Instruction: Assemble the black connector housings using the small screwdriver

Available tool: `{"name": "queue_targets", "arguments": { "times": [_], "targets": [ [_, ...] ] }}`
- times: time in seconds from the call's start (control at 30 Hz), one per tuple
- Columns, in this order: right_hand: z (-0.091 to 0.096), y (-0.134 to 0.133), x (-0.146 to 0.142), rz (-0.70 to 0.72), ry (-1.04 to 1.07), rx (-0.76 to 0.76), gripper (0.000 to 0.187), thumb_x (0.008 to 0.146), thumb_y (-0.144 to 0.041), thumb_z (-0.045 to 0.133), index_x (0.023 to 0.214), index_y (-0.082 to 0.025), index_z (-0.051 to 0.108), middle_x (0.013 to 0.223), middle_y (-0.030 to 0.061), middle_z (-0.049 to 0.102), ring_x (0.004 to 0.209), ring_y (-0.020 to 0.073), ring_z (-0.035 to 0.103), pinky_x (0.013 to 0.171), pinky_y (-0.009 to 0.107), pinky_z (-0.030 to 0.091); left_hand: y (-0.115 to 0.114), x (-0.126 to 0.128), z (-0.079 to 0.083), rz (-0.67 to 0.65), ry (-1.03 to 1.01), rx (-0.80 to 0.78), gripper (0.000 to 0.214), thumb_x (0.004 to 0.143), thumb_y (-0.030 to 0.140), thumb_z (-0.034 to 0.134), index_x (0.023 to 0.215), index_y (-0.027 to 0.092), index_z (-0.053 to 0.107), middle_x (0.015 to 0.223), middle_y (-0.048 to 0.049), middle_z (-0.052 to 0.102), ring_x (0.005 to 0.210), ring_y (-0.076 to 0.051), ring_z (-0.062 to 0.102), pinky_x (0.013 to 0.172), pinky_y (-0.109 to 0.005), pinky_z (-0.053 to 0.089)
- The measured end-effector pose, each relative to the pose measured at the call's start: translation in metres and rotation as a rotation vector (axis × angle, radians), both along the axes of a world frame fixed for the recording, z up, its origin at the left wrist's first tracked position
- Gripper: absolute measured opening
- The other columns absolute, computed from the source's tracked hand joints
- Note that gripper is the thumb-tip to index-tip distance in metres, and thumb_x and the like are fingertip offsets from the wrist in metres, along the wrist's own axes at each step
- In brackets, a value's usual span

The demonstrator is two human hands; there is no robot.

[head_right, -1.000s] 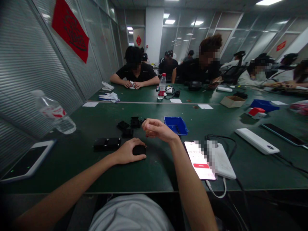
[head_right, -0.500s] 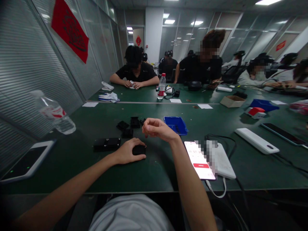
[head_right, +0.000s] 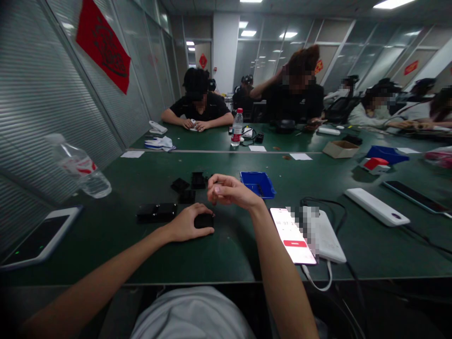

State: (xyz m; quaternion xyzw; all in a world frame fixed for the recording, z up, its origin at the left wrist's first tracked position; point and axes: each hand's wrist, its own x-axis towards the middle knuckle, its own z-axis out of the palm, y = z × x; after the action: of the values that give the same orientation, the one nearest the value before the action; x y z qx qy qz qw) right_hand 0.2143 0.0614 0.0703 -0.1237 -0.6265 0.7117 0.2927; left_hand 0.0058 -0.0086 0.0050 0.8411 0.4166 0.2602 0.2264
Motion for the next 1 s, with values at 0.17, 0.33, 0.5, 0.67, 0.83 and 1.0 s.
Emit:
{"name": "queue_targets", "arguments": {
  "times": [0.17, 0.33, 0.5, 0.67, 0.83, 1.0],
  "targets": [
    [0.0015, 0.0011, 0.0005, -0.028, -0.033, -0.006, 0.027, 0.084, -0.037, 0.073, 0.085, -0.015, 0.057, 0.077, 0.0071, 0.072, 0.048, 0.0076, 0.052, 0.037, 0.014, 0.024, -0.0002, 0.0002, 0.0009, 0.000, -0.001, 0.006, 0.038, 0.080, 0.037, 0.083, 0.111, 0.018, 0.071, 0.114, -0.0085, 0.072, 0.109, -0.028, 0.066, 0.100, -0.040, 0.051],
    [0.0029, -0.0001, -0.0032, -0.108, -0.025, -0.048, 0.023, 0.084, -0.035, 0.069, 0.084, -0.016, 0.057, 0.068, 0.0051, 0.070, 0.050, 0.0102, 0.055, 0.038, 0.015, 0.032, 0.0002, 0.0001, 0.0009, -0.014, -0.010, 0.012, 0.037, 0.080, 0.037, 0.083, 0.110, 0.018, 0.071, 0.113, -0.0085, 0.072, 0.107, -0.027, 0.067, 0.099, -0.040, 0.052],
    [0.0023, -0.0027, -0.0072, -0.128, -0.027, -0.007, 0.039, 0.085, -0.052, 0.073, 0.083, -0.017, 0.055, 0.066, 0.0032, 0.066, 0.049, 0.0091, 0.052, 0.038, 0.015, 0.031, 0.0001, -0.0002, 0.0004, -0.009, -0.013, 0.010, 0.037, 0.080, 0.036, 0.083, 0.109, 0.018, 0.071, 0.113, -0.0086, 0.072, 0.108, -0.027, 0.066, 0.100, -0.040, 0.051],
    [-0.0006, -0.0006, -0.0051, -0.161, -0.005, 0.046, 0.038, 0.080, -0.046, 0.082, 0.078, -0.014, 0.060, 0.081, 0.0026, 0.065, 0.052, 0.0060, 0.053, 0.039, 0.015, 0.028, 0.0006, 0.0001, 0.0005, -0.013, -0.013, 0.007, 0.038, 0.080, 0.036, 0.082, 0.111, 0.018, 0.070, 0.113, -0.0087, 0.072, 0.109, -0.027, 0.066, 0.101, -0.040, 0.051],
    [-0.0042, 0.0038, -0.0021, -0.142, 0.008, 0.068, 0.036, 0.078, -0.044, 0.084, 0.080, -0.014, 0.065, 0.068, -0.0027, 0.057, 0.044, 0.0029, 0.042, 0.039, 0.015, 0.024, 0.0008, 0.0005, -0.0008, -0.009, -0.018, 0.008, 0.037, 0.080, 0.036, 0.082, 0.110, 0.019, 0.071, 0.113, -0.0077, 0.072, 0.108, -0.027, 0.066, 0.101, -0.040, 0.051],
    [-0.0016, 0.0023, -0.0029, -0.143, 0.032, 0.043, 0.039, 0.075, -0.039, 0.087, 0.095, -0.017, 0.062, 0.073, -0.0027, 0.065, 0.044, 0.0027, 0.042, 0.038, 0.015, 0.026, 0.0010, -0.0001, -0.0018, -0.014, -0.028, 0.015, 0.035, 0.080, 0.036, 0.082, 0.109, 0.020, 0.070, 0.113, -0.0074, 0.073, 0.108, -0.027, 0.067, 0.100, -0.041, 0.051]
  ]
}}
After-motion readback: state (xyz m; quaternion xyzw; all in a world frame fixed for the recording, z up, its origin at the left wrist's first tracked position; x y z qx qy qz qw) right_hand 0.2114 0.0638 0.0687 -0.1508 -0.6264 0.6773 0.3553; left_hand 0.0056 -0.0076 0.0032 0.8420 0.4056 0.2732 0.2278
